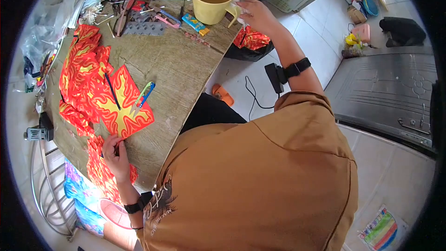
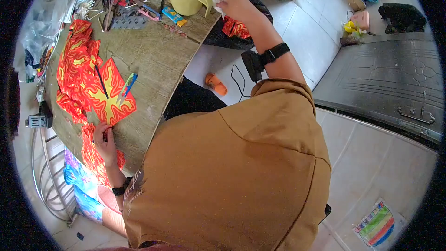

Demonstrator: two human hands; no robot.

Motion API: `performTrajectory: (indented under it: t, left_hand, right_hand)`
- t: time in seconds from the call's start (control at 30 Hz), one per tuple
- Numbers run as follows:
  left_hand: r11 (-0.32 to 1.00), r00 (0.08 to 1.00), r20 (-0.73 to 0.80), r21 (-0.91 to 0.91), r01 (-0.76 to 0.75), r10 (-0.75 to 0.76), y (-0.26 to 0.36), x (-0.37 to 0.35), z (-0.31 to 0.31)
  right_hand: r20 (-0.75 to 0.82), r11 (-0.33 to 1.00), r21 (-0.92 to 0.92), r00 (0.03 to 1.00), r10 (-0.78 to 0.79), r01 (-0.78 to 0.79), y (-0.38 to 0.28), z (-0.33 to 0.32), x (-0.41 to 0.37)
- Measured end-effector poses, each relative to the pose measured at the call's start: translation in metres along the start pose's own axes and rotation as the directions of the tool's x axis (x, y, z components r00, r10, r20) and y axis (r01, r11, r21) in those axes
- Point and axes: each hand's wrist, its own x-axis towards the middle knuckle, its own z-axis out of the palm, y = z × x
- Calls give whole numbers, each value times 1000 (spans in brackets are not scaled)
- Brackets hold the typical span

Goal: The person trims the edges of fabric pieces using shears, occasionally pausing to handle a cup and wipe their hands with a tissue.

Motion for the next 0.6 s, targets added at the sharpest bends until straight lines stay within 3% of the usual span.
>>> performTrajectory:
  t: [0.13,0.27,0.37,0.4,0.5,0.53,0.6]
  left_hand:
    - [1000,1000,1,-1,-4,4,-1,0,1]
    - [1000,1000,2,-16,-3,3,-2,0,1]
    - [1000,1000,3,-15,-2,2,-2,-1,0]
    - [1000,1000,4,-9,-1,1,-2,-1,0]
    - [1000,1000,9,-4,9,-9,-1,-1,0]
    - [1000,1000,11,-2,17,-17,-1,-1,0]
    - [999,999,14,1,33,-33,-2,-2,0]
  right_hand:
    - [63,999,14,998,30,-30,-31,-9,-14]
    - [-36,996,74,998,51,-48,-54,-7,-31]
    - [65,964,83,967,246,-251,-65,-7,-42]
    - [64,965,82,967,245,-250,-68,-7,-46]
    - [-281,971,132,932,228,-198,-69,-7,-58]
    - [-280,972,132,933,225,-195,-66,-9,-58]
    - [-527,927,366,802,282,-85,-60,-15,-57]
